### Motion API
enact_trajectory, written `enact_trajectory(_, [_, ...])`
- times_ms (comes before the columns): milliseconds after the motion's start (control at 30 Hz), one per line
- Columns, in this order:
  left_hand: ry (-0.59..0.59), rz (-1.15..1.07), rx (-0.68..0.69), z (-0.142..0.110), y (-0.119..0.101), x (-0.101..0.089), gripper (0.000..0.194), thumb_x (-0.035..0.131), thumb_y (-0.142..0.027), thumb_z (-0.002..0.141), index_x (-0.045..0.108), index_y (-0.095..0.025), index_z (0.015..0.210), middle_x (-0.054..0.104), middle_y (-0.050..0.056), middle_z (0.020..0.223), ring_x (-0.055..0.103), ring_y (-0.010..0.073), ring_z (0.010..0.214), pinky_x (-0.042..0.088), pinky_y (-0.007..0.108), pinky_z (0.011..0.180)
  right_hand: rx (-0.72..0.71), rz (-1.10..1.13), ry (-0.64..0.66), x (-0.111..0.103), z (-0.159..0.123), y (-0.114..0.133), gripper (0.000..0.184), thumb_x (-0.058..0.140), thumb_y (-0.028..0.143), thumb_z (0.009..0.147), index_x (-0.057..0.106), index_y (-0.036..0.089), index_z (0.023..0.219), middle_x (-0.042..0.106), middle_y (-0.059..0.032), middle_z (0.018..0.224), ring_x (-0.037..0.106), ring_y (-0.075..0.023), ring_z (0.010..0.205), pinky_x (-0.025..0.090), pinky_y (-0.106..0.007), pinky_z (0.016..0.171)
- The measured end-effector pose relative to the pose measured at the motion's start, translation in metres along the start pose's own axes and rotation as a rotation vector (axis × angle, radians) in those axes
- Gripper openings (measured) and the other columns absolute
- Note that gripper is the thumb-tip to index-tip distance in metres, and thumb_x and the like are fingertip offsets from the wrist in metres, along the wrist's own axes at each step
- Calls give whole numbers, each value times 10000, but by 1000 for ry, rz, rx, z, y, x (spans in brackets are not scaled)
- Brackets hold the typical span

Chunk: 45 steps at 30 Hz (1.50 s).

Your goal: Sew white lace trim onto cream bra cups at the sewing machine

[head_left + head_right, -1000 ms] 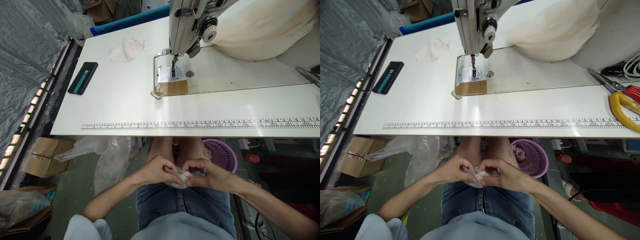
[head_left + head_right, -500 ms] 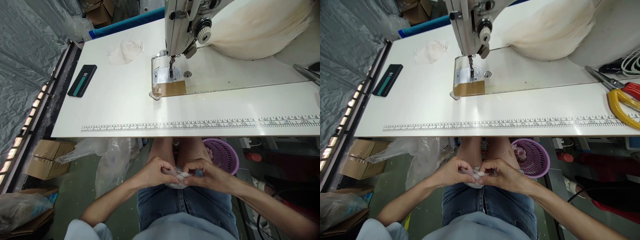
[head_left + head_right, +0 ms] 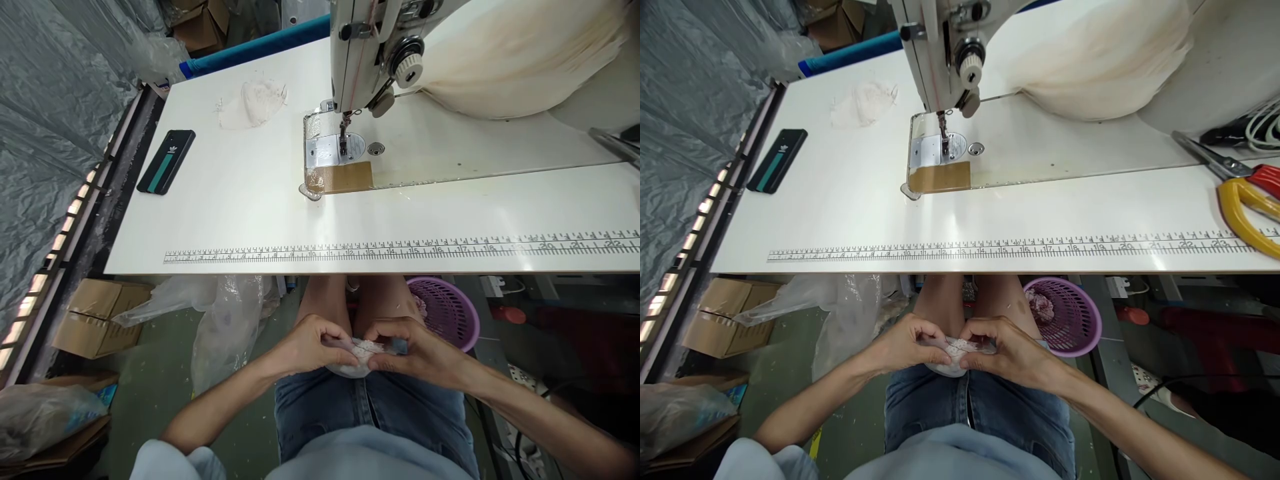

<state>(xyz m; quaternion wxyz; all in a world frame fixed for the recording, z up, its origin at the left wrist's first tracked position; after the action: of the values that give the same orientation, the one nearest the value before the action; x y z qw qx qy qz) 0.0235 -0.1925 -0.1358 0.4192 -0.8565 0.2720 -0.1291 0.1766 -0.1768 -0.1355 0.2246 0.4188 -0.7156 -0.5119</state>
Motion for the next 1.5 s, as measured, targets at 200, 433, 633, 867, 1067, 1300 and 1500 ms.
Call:
enact_trajectory(200, [-339, 372, 365, -14, -22, -2, 166, 576, -257, 832, 706, -157, 802, 712, 15, 700, 638, 116, 602, 452, 180, 554, -301, -382, -387, -7, -10, 14, 96, 503, 260, 895, 535, 198, 830, 551, -9, 738, 494, -142, 662, 340, -261, 591])
enact_trajectory(433, [-666, 838, 1112, -41, -33, 16, 173, 496, -55, 827, 558, -119, 975, 719, 113, 884, 694, 153, 780, 553, 225, 661, -728, -769, -591, 2, -24, 30, 144, 454, 61, 836, 468, 205, 834, 544, 1, 689, 450, -139, 640, 307, -302, 620])
enact_trajectory(633, [-649, 1001, 1257, -45, -35, 20, 141, 429, -72, 843, 544, -80, 923, 704, 186, 880, 689, 197, 835, 572, 272, 683, -765, -842, -623, 2, -29, 30, 171, 436, 41, 825, 464, 210, 824, 558, -10, 720, 455, -145, 655, 319, -315, 630])
enact_trajectory(867, [-681, 1115, 1317, -47, -35, 25, 189, 386, -87, 849, 573, -75, 875, 704, 204, 885, 684, 223, 870, 581, 291, 675, -778, -790, -610, 2, -28, 26, 197, 448, 57, 842, 508, 206, 956, 580, -17, 758, 499, -146, 685, 330, -315, 649])
enact_trajectory(1067, [-691, 1115, 1309, -46, -39, 24, 158, 441, -80, 843, 571, -64, 933, 707, 198, 877, 688, 214, 851, 580, 284, 682, -768, -862, -641, 3, -29, 27, 187, 457, 40, 823, 505, 217, 863, 557, -9, 728, 469, -141, 661, 312, -313, 635])
enact_trajectory(1300, [-674, 1002, 1232, -41, -31, 22, 199, 451, -70, 850, 542, -104, 1024, 711, 153, 901, 690, 185, 830, 563, 267, 678, -763, -682, -640, -1, -26, 24, 142, 476, 69, 835, 449, 205, 867, 581, -16, 749, 494, -146, 671, 331, -304, 635])
enact_trajectory(1500, [-421, 401, 451, -15, -17, 4, 158, 597, -254, 822, 665, -172, 939, 707, 12, 759, 634, 120, 647, 476, 188, 604, -536, -514, -563, -8, -18, 13, 41, 514, 162, 888, 508, 200, 903, 592, -17, 763, 531, -144, 688, 375, -281, 643])
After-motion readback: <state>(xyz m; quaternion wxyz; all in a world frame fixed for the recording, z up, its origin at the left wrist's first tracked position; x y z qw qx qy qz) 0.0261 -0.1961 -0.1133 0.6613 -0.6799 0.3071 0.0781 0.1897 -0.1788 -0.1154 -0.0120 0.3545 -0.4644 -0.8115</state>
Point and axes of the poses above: each hand's wrist, its own z-axis towards the middle knuckle, its own x-axis out of the palm, y = z × x, the point moved 5 cm from there along z, towards the middle knuckle
